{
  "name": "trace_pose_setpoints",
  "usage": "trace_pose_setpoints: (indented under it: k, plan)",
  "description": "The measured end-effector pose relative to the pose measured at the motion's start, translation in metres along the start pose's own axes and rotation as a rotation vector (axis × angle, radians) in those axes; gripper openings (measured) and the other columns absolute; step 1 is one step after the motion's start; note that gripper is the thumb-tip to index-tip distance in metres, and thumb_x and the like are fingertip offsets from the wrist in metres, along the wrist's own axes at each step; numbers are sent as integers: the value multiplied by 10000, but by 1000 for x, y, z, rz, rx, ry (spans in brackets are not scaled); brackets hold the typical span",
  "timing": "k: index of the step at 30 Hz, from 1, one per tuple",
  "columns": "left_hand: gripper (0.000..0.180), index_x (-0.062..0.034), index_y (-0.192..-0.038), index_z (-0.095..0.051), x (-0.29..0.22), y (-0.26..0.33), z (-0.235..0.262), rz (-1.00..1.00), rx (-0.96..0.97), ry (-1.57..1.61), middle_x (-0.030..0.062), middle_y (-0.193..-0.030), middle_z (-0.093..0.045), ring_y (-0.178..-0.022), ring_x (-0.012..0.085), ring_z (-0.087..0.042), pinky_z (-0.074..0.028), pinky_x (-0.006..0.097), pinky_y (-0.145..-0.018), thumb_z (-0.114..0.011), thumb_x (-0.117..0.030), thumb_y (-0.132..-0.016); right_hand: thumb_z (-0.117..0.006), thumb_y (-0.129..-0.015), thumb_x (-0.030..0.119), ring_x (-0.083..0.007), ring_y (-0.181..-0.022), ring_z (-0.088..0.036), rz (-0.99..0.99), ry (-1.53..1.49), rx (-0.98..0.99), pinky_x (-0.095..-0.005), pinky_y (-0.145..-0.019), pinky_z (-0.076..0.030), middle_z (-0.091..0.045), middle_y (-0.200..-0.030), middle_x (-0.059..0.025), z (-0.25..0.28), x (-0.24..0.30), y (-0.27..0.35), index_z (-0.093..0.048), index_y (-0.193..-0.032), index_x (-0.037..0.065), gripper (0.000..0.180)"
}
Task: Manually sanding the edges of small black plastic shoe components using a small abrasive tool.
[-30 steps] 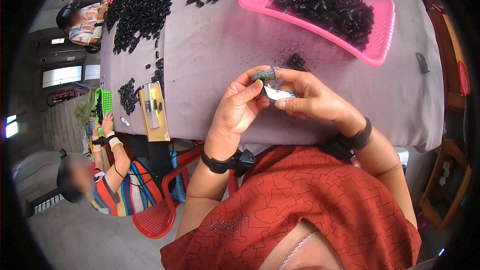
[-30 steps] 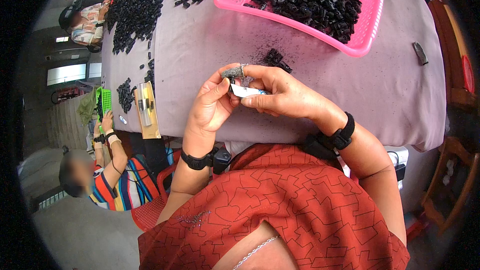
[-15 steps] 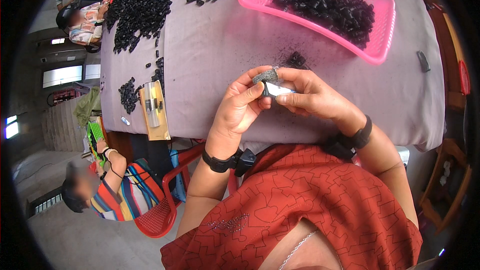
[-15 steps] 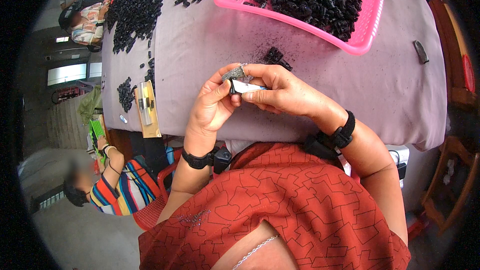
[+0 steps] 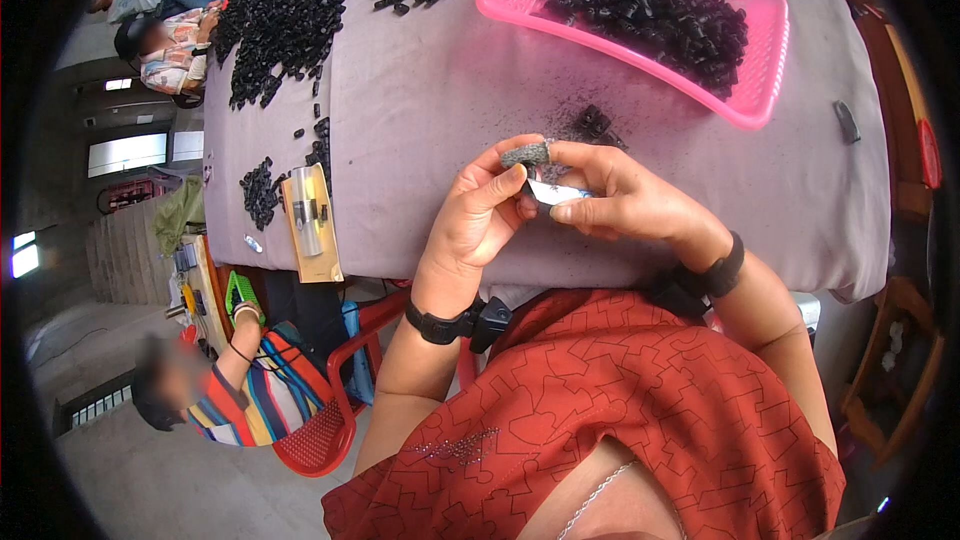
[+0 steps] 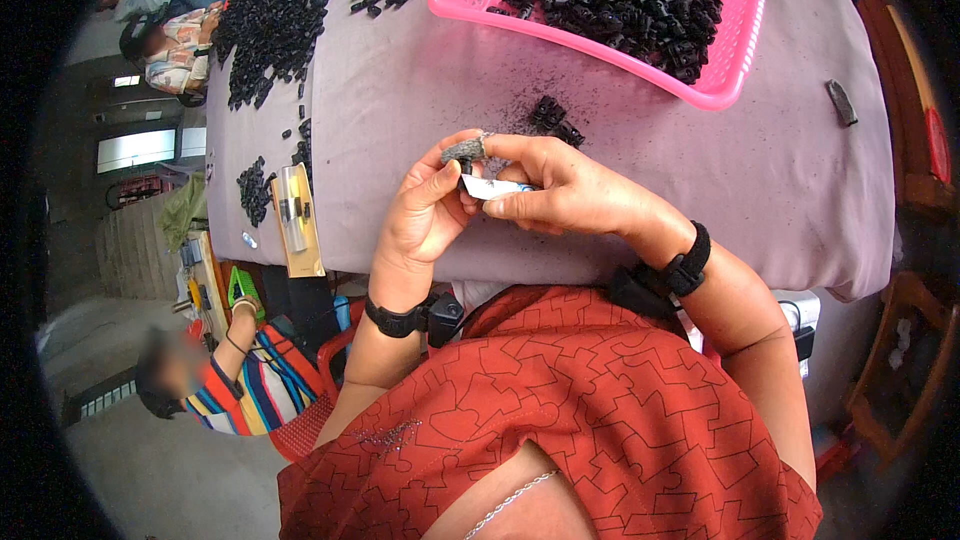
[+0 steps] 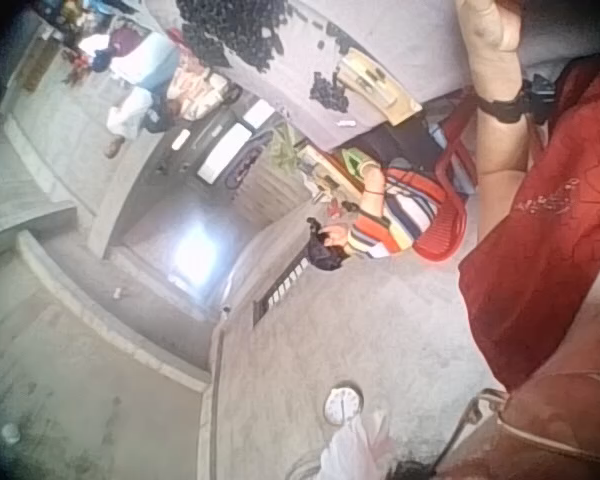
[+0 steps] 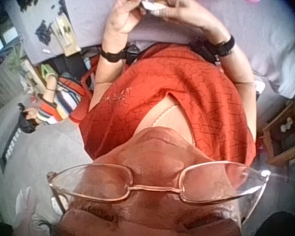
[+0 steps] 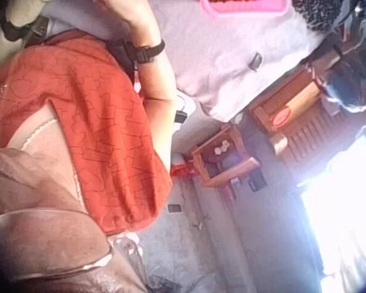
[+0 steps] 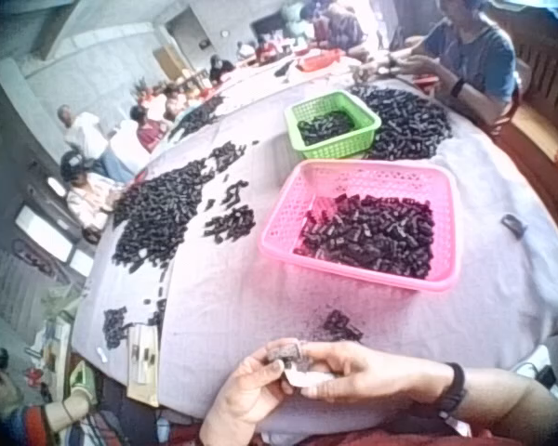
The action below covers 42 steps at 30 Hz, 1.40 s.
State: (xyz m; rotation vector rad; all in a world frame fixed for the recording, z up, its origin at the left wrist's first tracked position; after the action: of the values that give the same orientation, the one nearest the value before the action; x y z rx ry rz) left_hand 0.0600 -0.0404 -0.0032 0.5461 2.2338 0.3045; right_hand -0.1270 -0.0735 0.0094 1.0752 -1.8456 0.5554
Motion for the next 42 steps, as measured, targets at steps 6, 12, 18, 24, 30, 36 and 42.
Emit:
trace_pose_setpoints:
  k: [6,12,18,24,30,36,42]
  plan:
    - [354,-56,-1208,-603,0,0,1,7,9,3,8,-956,-643,-719,95,-572,-497,222,-640,-685,-89,-865,-607,-931,175,-29,-514,-390,-3,2,-12,-197,-438,-287,-477,-649,51,0,1,0,-495,-1206,31,330]
    - [348,-49,-1204,-603,-2,1,-2,13,-46,-33,8,-965,-641,-726,94,-570,-495,219,-635,-683,-88,-868,-594,-938,181,-30,-515,-386,11,16,-1,-196,-441,-292,-469,-645,53,2,-1,-2,-521,-1172,28,288]
    - [341,-47,-1206,-601,0,-1,1,15,-8,-13,13,-974,-643,-754,97,-579,-493,223,-635,-674,-97,-877,-602,-931,173,-29,-523,-383,8,20,-7,-194,-448,-291,-475,-655,50,1,-2,-1,-503,-1192,29,315]
    - [328,-60,-1222,-597,7,-4,5,5,16,50,18,-993,-650,-782,103,-590,-487,226,-652,-644,-112,-901,-616,-923,179,-30,-526,-386,6,32,-28,-196,-451,-292,-489,-667,49,-2,1,-1,-485,-1206,35,343]
    - [349,-55,-1251,-578,8,-4,4,35,60,132,27,-996,-650,-791,111,-600,-503,233,-664,-630,-96,-908,-614,-928,193,-28,-526,-387,11,10,-23,-194,-449,-288,-490,-660,55,-2,1,-1,-507,-1177,39,312]
    - [382,-46,-1282,-550,8,-3,1,86,119,205,50,-987,-652,-782,129,-621,-535,239,-672,-617,-67,-907,-613,-932,200,-23,-518,-378,20,19,-31,-194,-446,-286,-487,-648,60,5,-6,-2,-528,-1166,41,295]
    - [364,-44,-1259,-570,10,-4,6,50,72,186,44,-985,-657,-745,130,-631,-537,229,-662,-628,-73,-901,-617,-928,188,-26,-512,-382,15,24,-15,-198,-445,-291,-480,-641,57,1,-4,-2,-523,-1189,42,313]
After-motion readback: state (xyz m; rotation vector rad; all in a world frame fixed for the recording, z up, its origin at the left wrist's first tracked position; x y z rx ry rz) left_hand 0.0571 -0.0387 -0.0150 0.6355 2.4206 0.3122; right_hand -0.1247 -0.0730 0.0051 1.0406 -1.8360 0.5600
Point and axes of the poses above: each hand's wrist, its own y-axis away from the middle knuckle, its own z-axis out of the back of the hand, x = y × z, the point moved 2 cm from there along -y, towards the middle knuckle
